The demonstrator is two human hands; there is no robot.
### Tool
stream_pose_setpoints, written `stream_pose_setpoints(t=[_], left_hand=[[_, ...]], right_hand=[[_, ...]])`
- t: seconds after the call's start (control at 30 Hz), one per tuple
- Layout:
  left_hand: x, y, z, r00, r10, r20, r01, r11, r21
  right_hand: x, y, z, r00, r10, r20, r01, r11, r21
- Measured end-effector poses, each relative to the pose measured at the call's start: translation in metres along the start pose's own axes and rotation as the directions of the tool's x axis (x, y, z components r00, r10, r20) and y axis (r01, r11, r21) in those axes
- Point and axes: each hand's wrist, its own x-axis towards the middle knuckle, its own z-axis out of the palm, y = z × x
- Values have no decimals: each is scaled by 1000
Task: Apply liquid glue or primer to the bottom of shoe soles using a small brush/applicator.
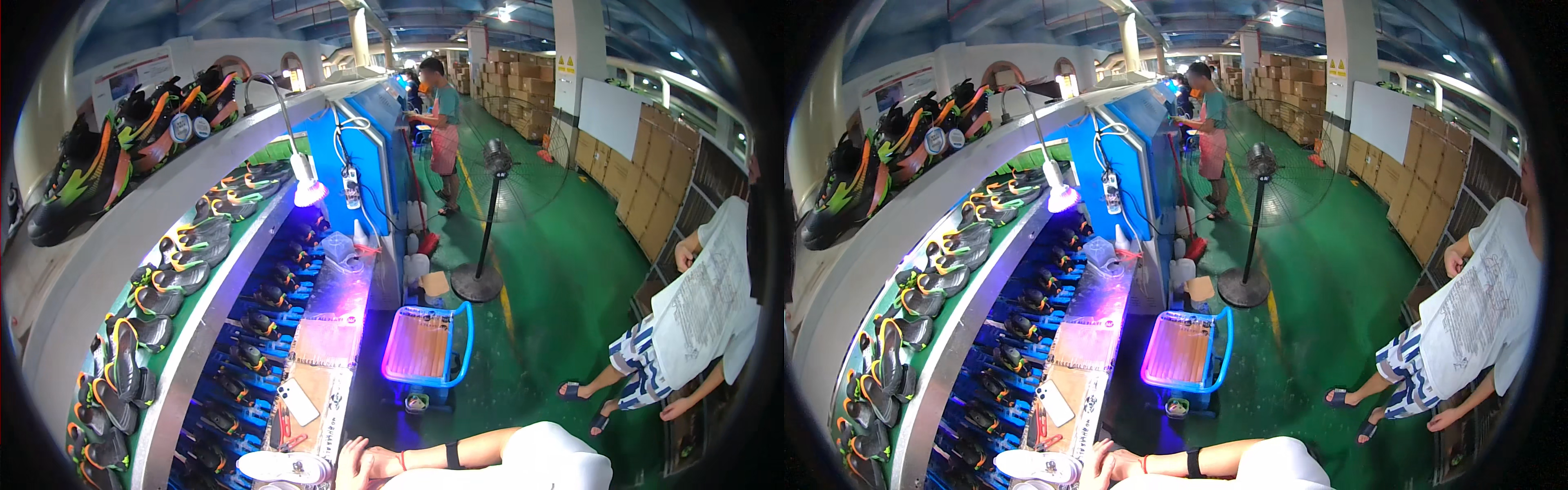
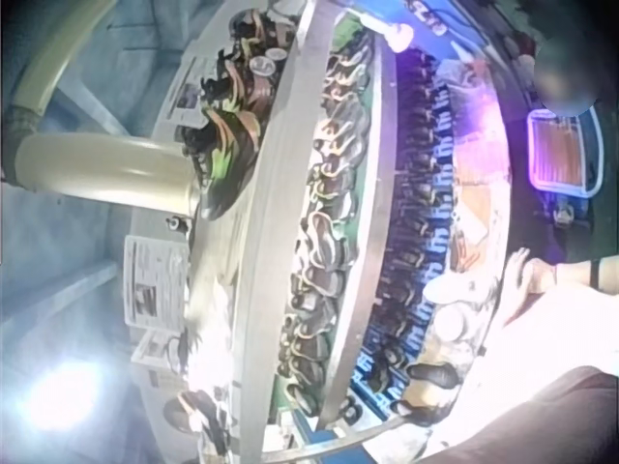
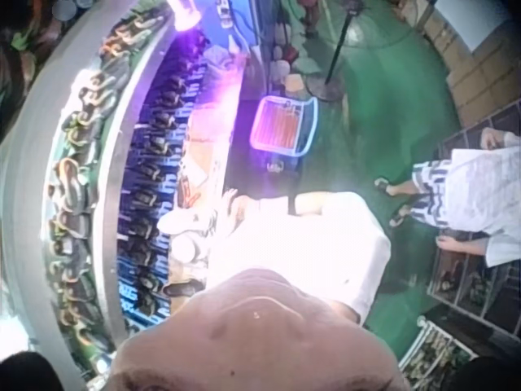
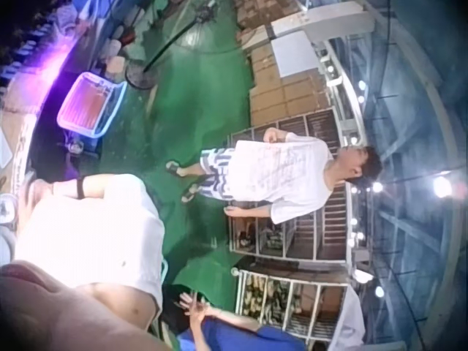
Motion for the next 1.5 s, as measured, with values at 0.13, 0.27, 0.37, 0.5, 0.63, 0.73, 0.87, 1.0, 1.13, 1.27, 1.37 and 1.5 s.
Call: stream_pose_setpoints(t=[0.13, 0.27, 0.37, 0.5, 0.63, 0.73, 0.87, 1.0, 1.13, 1.27, 1.37, 1.5], left_hand=[[-2, 9, 17, 974, 219, 54, -224, 968, 118], [10, -9, 1, 940, 320, 121, -341, 847, 407], [8, 2, 3, 978, 155, 139, -173, 977, 125], [-2, 31, 0, 996, 82, 32, -84, 992, 97], [-10, 32, -4, 978, 124, -167, -129, 991, -20], [4, 20, -34, 996, 85, 24, -89, 959, 268], [-23, 23, -33, 951, 222, -215, -78, 846, 528], [-33, 14, -53, 953, -67, -295, 204, 862, 463], [-52, 7, -59, 907, 119, -403, 89, 883, 461], [-65, 1, -62, 874, 64, -482, 118, 934, 338], [-73, -6, -63, 848, 102, -520, 64, 954, 292], [-80, -19, -72, 830, 220, -513, -58, 949, 311]], right_hand=[[-1, 4, 2, 1000, -23, -16, 24, 998, 64], [-2, 9, 3, 998, -63, -16, 65, 990, 128], [-2, 12, 10, 994, -106, 18, 101, 980, 174], [6, 18, 19, 971, -200, 129, 169, 961, 219], [31, 32, 39, 843, -538, -10, 533, 833, 145], [56, 50, 40, 844, -456, 284, 485, 873, -40], [73, 47, 61, 728, -542, 420, 590, 807, 18], [81, 54, 88, 649, -584, 488, 631, 771, 85], [92, 63, 111, 616, -606, 503, 637, 759, 133], [100, 76, 135, 620, -608, 496, 621, 767, 164], [101, 92, 155, 652, -593, 473, 587, 789, 181], [105, 116, 182, 712, -561, 422, 531, 824, 198]])
